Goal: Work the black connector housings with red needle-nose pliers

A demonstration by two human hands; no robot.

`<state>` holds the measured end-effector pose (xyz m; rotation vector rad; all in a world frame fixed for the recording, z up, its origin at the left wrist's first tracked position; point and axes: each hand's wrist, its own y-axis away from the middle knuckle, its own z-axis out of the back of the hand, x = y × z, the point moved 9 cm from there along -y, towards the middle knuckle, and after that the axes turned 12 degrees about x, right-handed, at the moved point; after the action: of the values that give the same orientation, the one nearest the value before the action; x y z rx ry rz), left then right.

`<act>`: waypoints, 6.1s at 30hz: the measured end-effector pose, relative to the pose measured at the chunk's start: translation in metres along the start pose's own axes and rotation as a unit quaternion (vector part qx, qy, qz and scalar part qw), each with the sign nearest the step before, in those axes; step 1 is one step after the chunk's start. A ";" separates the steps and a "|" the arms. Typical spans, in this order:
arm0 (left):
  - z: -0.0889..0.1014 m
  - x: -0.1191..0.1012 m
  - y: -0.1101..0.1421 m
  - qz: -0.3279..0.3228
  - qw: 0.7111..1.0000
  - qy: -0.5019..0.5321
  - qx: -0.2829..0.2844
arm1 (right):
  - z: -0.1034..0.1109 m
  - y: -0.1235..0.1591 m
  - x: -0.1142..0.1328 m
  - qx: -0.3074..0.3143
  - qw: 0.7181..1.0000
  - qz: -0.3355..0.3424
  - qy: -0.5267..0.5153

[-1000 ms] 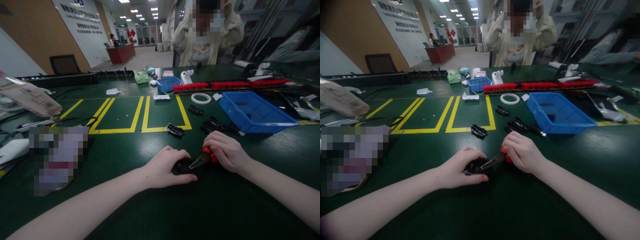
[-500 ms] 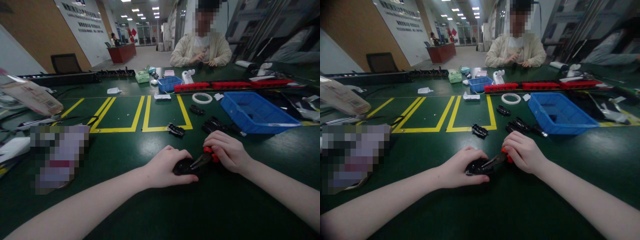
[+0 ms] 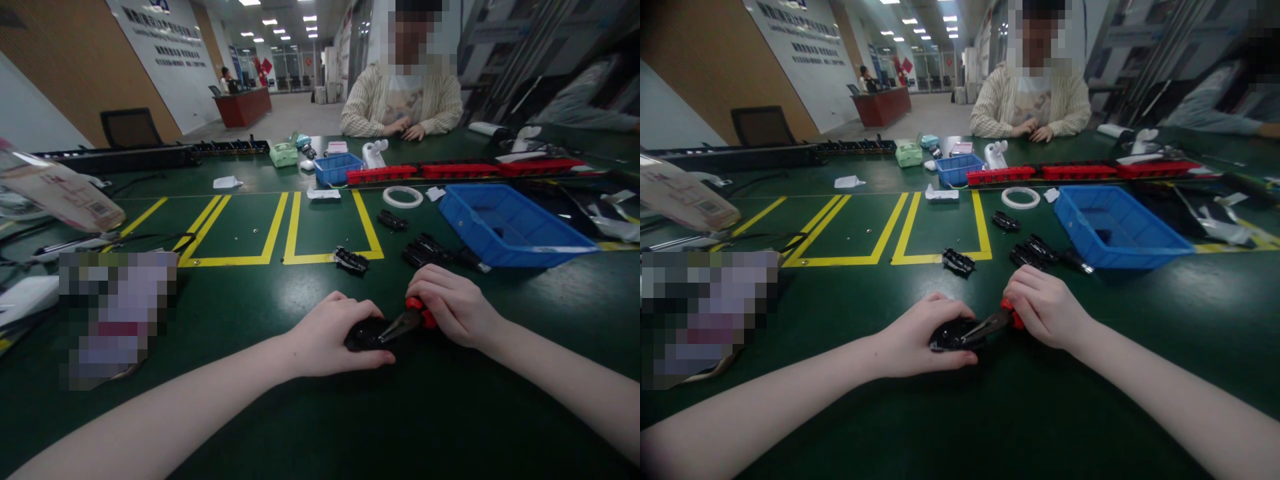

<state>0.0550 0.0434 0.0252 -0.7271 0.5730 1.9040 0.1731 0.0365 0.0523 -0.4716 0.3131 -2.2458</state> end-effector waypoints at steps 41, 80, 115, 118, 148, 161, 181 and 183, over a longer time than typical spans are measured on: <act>0.006 0.000 0.003 0.015 0.999 -0.013 -0.029 | 0.003 0.006 -0.010 -0.030 0.998 -0.039 0.024; 0.007 0.003 0.003 0.028 0.998 -0.038 -0.050 | 0.006 0.001 -0.001 -0.023 0.998 -0.030 0.047; 0.010 -0.004 0.008 -0.008 0.997 -0.006 -0.078 | 0.010 0.000 -0.001 -0.034 0.998 -0.033 0.052; 0.009 -0.004 0.008 -0.001 0.997 -0.010 -0.073 | 0.010 -0.001 -0.001 -0.041 0.998 -0.032 0.044; 0.004 0.002 0.004 0.017 0.998 -0.029 -0.044 | 0.006 -0.001 0.004 -0.021 0.998 -0.010 0.059; 0.000 0.004 0.003 0.023 0.999 -0.039 -0.024 | 0.006 0.000 0.006 -0.016 0.996 0.002 0.089; -0.005 0.003 0.001 0.025 0.996 -0.081 -0.005 | 0.003 -0.002 0.011 -0.012 0.994 0.006 0.108; -0.005 0.003 0.001 0.024 0.997 -0.076 -0.003 | 0.003 -0.002 0.011 -0.014 0.994 0.009 0.108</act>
<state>0.0539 0.0414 0.0203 -0.5702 0.4925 1.9872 0.1667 0.0293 0.0575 -0.2383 0.4591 -2.2815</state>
